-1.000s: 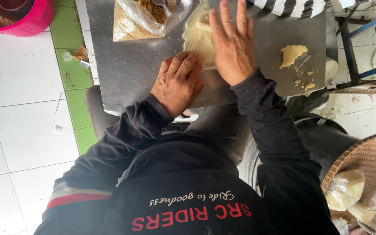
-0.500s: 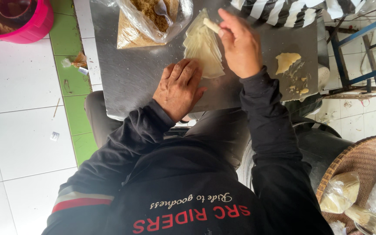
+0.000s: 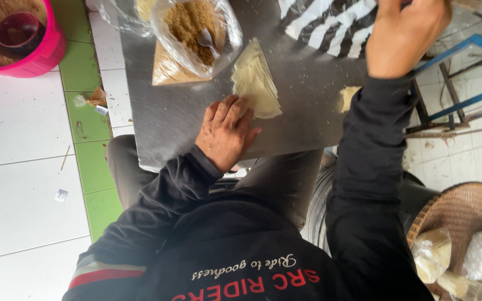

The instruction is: The person folds thin sheets of dough into triangular shapes on a metal table. They repeatedly pick up a sheet, fold it, and place it into a growing stack. A bag of granular filling and a basket of wrapped items are visible nearby.

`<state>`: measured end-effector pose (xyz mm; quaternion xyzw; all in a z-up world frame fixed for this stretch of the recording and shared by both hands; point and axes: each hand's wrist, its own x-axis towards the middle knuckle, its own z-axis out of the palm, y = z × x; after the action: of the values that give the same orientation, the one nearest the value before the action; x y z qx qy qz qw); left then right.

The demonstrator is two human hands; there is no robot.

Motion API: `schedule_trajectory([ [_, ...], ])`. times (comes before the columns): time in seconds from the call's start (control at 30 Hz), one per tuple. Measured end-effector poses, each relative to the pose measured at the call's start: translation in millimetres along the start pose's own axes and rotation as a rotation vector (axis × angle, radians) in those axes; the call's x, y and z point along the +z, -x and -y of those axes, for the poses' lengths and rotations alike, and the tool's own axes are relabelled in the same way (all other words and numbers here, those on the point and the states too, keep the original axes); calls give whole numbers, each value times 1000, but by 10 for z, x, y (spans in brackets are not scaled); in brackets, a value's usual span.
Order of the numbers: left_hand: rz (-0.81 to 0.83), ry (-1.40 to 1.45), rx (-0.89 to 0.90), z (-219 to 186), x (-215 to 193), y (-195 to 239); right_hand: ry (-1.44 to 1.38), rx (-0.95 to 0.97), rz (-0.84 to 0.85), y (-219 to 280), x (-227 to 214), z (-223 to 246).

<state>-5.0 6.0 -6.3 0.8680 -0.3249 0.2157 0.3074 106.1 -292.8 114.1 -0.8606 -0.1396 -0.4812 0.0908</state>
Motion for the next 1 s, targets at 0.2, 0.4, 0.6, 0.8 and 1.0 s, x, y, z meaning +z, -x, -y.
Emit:
schedule_trajectory([
  [0.2, -88, -23, -85, -6, -29, -6, -720, 38, 515, 284, 540, 1087],
  [0.4, -113, -45, -124, -16, -30, 3, -345, 41, 671, 444, 978, 1561],
  [0.6, -89, -51, -118, 3, -36, 0, -335, 67, 622, 433, 1113, 1535],
  [0.8, -84, -11, -124, 14, -40, 18, -424, 61, 756, 318, 1055, 1392],
  [1.0, -104, -6, -124, 12, -34, 16, -379, -183, 699, 280, 951, 1330],
])
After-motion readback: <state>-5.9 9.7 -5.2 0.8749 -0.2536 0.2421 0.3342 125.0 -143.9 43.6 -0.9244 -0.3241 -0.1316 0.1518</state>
